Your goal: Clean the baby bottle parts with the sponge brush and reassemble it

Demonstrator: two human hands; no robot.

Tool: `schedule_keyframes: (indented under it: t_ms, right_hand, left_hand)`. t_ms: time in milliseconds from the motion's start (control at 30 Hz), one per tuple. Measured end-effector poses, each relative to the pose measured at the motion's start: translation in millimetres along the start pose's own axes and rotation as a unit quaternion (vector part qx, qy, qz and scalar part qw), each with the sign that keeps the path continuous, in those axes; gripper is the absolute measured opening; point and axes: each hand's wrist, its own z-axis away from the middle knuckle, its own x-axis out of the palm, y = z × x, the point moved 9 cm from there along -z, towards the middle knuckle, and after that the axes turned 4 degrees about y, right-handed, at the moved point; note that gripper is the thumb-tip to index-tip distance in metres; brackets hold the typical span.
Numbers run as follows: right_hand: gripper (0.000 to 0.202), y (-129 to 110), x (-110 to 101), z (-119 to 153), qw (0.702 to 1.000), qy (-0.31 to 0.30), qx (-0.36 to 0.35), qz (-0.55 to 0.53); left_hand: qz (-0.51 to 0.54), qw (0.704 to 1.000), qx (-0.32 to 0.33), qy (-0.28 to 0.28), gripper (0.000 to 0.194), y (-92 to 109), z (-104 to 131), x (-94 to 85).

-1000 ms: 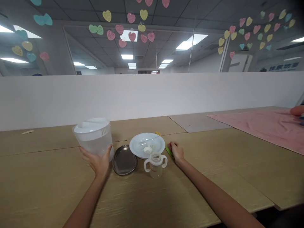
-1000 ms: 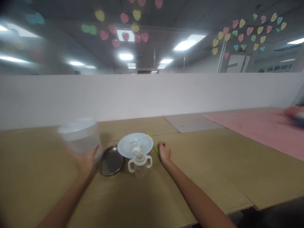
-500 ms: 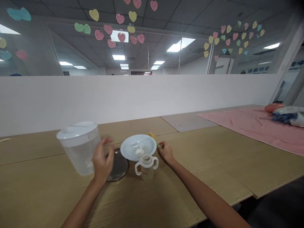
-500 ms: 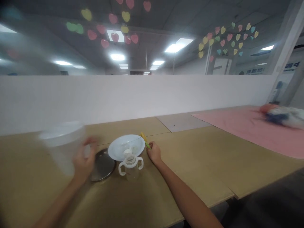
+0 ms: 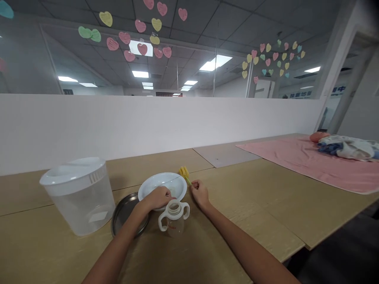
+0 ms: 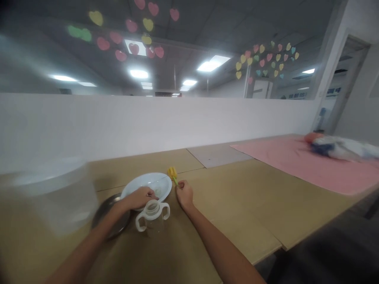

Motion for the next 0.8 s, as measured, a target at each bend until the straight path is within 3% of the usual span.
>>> schedule_keyframes:
  t_ms: [100, 200, 333, 467, 600, 800]
  right_hand:
    - [0.017, 2, -3, 0, 1.0, 0.015, 0.009, -0.018]
    - [0.017, 3, -6, 0, 0.999, 0.032, 0.02, -0.034]
    - [0.018, 3, -12, 2, 0.996, 0.055, 0.029, -0.057]
    - [0.025, -9, -27, 5, 0.991, 0.1, 0.018, -0.093]
    - [0.027, -41, -50, 12, 0.971, 0.144, -0.057, -0.183]
    - [0.024, -93, -61, 36, 0.95, 0.113, -0.236, -0.17]
  left_hand:
    - [0.035, 0.999, -0.019, 0.025, 0.031, 1, 2, -13.6]
    - [0.173, 0.982, -0.052, 0.048, 0.033, -2, 7, -22.4]
    - [0.334, 0.938, -0.051, 0.076, 0.041, 0, 11, -28.3]
    - [0.456, 0.872, -0.043, 0.175, 0.055, -3, 14, -46.0]
    - [0.506, 0.826, -0.025, 0.248, 0.07, -1, 19, -64.5]
    - [0.526, 0.796, -0.034, 0.299, 0.068, -1, 26, -79.7]
